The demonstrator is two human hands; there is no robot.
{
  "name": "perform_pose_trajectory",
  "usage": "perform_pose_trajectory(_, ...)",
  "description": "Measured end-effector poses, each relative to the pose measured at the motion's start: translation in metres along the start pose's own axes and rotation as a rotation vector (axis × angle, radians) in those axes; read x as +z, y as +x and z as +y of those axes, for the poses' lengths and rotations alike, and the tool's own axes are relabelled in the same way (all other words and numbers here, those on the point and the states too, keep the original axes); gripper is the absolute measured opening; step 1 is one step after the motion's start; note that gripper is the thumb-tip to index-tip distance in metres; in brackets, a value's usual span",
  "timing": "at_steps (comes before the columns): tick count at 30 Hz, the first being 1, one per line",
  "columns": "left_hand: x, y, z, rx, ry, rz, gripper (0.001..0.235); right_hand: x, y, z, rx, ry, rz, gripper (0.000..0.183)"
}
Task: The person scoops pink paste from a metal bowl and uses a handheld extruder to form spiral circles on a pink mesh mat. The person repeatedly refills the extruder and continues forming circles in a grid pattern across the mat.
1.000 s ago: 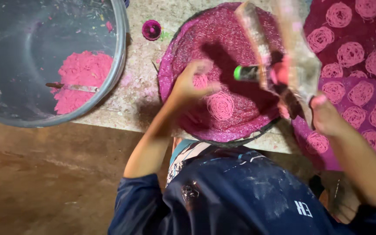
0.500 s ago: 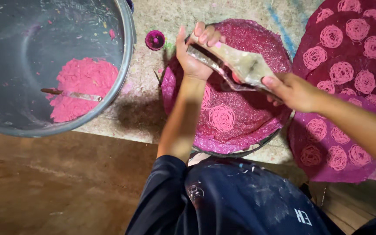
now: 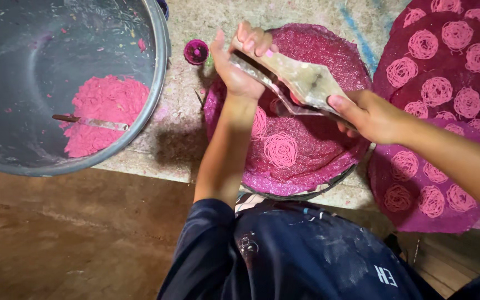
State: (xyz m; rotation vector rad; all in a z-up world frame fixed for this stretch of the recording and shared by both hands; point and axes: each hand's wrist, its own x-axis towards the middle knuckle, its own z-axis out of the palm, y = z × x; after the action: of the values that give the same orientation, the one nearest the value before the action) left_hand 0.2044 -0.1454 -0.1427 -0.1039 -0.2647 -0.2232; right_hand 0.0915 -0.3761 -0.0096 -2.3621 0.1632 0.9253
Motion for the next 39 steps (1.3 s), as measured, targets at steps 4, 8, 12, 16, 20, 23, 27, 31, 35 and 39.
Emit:
perform_pose_trajectory(4,0.009,-0.003,-0.023,0.015,0.001,0.046,0.038,-0.024,-0.011,0.000,0.031,-0.120,0.001,0.076)
perform_pose_trajectory(8,0.010,0.016,-0.021,0.017,-0.009,0.032,0.037,-0.024,-0.005,-0.004,-0.023,-0.124,0.094,0.075)
perform_pose_trajectory(12,0.008,0.011,-0.005,0.012,0.037,0.031,0.038,-0.007,-0.002,-0.003,0.001,0.024,0.049,0.070)
perform_pose_trajectory(16,0.009,0.001,-0.020,0.017,0.001,0.122,0.034,-0.016,-0.010,0.003,0.065,-0.058,0.025,0.070)
perform_pose_trajectory(20,0.020,0.020,-0.033,0.041,-0.055,0.049,0.034,-0.030,-0.009,0.004,-0.068,-0.178,0.155,0.073)
perform_pose_trajectory(23,0.027,0.028,-0.025,-0.032,-0.033,0.146,0.036,-0.031,-0.003,0.005,-0.100,-0.122,0.186,0.066)
perform_pose_trajectory(27,0.009,0.014,-0.016,-0.388,0.400,0.510,0.057,-0.026,0.004,0.011,-0.100,-0.121,0.149,0.067)
perform_pose_trajectory(31,-0.039,-0.015,-0.018,-0.939,0.931,0.488,0.074,-0.022,0.015,0.018,-0.116,-0.003,0.132,0.061)
perform_pose_trajectory(35,-0.062,-0.038,-0.011,-0.767,1.301,0.272,0.051,-0.013,0.026,0.030,-0.114,0.054,0.157,0.055)
perform_pose_trajectory(39,-0.024,-0.070,0.010,-0.611,2.072,-0.006,0.043,-0.013,0.033,0.041,-0.140,0.093,0.194,0.051)
